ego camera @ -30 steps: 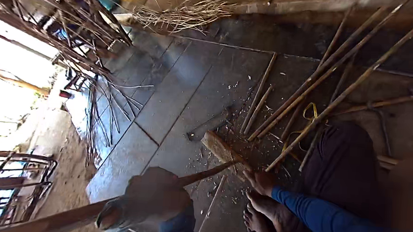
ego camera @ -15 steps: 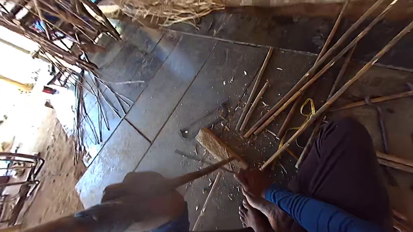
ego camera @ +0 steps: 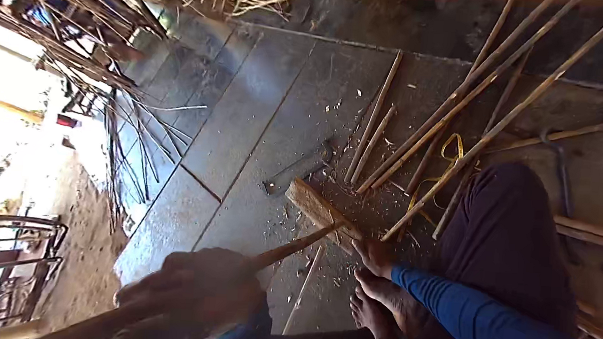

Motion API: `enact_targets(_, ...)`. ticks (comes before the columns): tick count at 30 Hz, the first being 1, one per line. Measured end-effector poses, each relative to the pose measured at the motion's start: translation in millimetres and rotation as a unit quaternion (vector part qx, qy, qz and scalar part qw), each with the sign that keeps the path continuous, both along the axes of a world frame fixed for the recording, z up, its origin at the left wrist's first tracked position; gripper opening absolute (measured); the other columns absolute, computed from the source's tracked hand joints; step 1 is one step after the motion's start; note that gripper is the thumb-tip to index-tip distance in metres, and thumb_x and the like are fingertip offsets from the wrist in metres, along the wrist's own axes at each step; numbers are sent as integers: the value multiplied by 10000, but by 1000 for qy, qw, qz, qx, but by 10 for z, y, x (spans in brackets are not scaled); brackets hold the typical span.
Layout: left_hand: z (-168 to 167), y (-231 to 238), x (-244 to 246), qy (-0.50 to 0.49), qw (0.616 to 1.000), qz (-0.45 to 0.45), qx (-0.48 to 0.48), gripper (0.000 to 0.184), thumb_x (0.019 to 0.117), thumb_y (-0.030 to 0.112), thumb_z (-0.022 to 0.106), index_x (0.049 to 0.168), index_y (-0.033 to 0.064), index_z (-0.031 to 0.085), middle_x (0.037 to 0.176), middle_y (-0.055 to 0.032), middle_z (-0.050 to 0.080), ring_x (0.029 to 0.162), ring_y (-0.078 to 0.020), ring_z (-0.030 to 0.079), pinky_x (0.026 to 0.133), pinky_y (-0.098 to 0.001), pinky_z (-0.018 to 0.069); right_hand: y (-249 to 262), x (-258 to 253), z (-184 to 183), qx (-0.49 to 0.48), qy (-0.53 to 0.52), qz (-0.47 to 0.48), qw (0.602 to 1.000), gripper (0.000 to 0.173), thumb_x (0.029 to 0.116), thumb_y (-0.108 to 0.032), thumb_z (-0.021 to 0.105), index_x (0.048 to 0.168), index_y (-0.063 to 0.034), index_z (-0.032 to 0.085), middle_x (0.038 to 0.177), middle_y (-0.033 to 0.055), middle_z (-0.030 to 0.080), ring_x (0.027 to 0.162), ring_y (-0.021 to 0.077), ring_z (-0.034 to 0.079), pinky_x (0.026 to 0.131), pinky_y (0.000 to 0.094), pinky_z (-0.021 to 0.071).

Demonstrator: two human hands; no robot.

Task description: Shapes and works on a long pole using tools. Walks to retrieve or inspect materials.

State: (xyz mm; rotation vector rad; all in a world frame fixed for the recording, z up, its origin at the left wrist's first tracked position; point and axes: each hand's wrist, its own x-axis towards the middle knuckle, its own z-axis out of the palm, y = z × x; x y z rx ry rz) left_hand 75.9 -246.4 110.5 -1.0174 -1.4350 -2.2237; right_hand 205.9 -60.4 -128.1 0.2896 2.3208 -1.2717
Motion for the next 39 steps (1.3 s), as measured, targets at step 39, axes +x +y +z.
enact_targets(39,106,-58,118,-1,996,62,-69,432,865,617,699,861,188,650,638,27,599,523,-130,589,506,-288,546,-7,-35,-53,3,17,47,999,784,1043,-679,154,1035,-107,690,937,150,710,967,339,705,866,581,546)
